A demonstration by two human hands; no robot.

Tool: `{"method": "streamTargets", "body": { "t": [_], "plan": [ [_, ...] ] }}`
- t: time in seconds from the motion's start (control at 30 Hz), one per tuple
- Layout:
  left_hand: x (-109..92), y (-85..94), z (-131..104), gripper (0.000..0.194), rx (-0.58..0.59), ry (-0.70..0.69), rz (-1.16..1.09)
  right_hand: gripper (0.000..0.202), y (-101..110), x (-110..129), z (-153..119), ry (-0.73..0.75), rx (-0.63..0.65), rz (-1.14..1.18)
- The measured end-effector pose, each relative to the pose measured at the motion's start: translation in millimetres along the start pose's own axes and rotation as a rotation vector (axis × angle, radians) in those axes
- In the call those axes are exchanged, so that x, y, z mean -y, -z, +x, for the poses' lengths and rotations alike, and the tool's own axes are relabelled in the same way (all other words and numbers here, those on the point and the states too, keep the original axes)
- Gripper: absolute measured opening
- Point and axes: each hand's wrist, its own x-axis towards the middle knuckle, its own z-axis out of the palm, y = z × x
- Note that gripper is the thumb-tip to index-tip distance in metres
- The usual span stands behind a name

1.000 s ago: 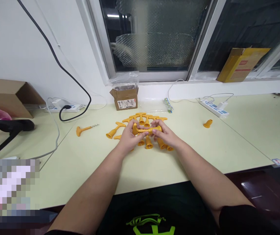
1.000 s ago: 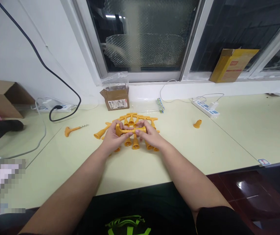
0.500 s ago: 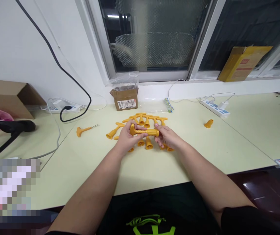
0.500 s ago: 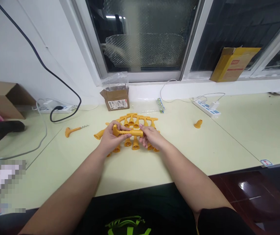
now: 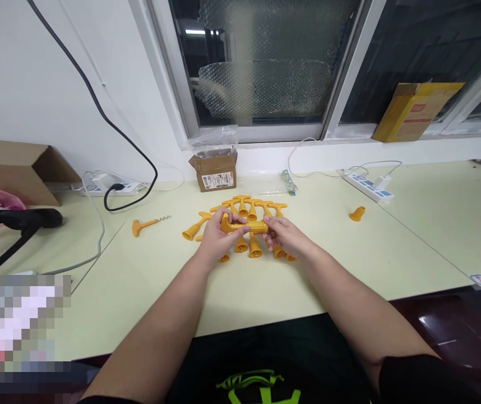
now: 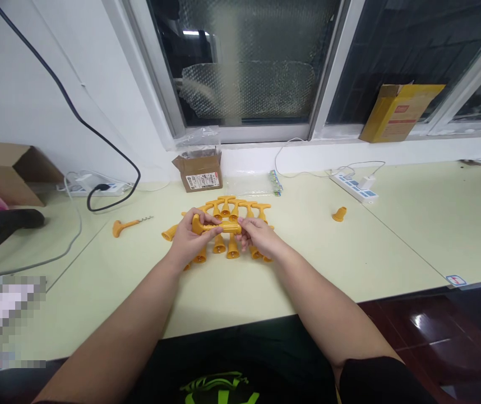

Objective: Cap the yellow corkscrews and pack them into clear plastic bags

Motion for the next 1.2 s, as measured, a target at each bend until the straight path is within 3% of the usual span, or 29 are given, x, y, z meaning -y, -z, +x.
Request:
{"method": "streamTargets", "body": {
  "t": [0.1, 0.23, 0.3, 0.5, 0.57, 0.63, 0.73, 0.8, 1.03, 1.13, 1.2],
  "plan": [
    [-3.7, -2.2, -1.6, 0.046, 0.039, 0.000, 0.009, 0.042, -0.1, 0.6, -2.0, -0.069, -0.011, -0.008],
    [-2.6, -2.5, 0.7, 0.048, -0.002, 0.109, -0.083, 0.034, -1.8, 3.4, -7.4, 0.284, -0.045, -0.172],
    [-1.6, -1.8, 1.0, 0.048, -0.002, 0.139, -0.113, 0.034, -4.2, 4.5, -8.4, 0.336, -0.052, -0.219],
    [-4.0, -1.9, -4.6, 0.043, 0.053, -0.065, 0.133, 0.034, -10.4, 3.2, -4.6, -0.113, -0.042, 0.025],
    [-5.7, -2.4, -5.7, 0.041, 0.070, -0.080, 0.159, 0.035, -8.8, 2.8, -4.7, -0.150, -0.029, 0.010],
    [-6.8, -2.2, -5.2, 0.040, 0.065, -0.037, 0.111, 0.033, -5.6, 3.1, -6.4, -0.022, 0.006, -0.052],
    [-5.7, 0.0, -1.8, 0.040, 0.008, 0.034, 0.044, 0.034, -1.4, 4.6, -9.9, 0.294, -0.006, -0.180],
    [-3.6, 2.3, 0.8, 0.039, -0.015, 0.064, 0.029, 0.036, -0.5, 5.4, -11.1, 0.361, -0.012, -0.217],
    [-2.2, 6.9, 0.1, 0.043, 0.042, 0.053, -0.040, 0.035, -6.4, 3.8, -9.1, 0.064, 0.052, -0.020],
    [-3.3, 6.6, -0.6, 0.053, 0.075, 0.085, -0.134, 0.039, -5.9, 4.3, -9.4, 0.001, 0.112, 0.028],
    [-2.9, 7.6, 1.7, 0.063, 0.038, 0.112, -0.237, 0.041, -4.2, 5.5, -10.1, 0.009, 0.173, 0.051]
  ]
}}
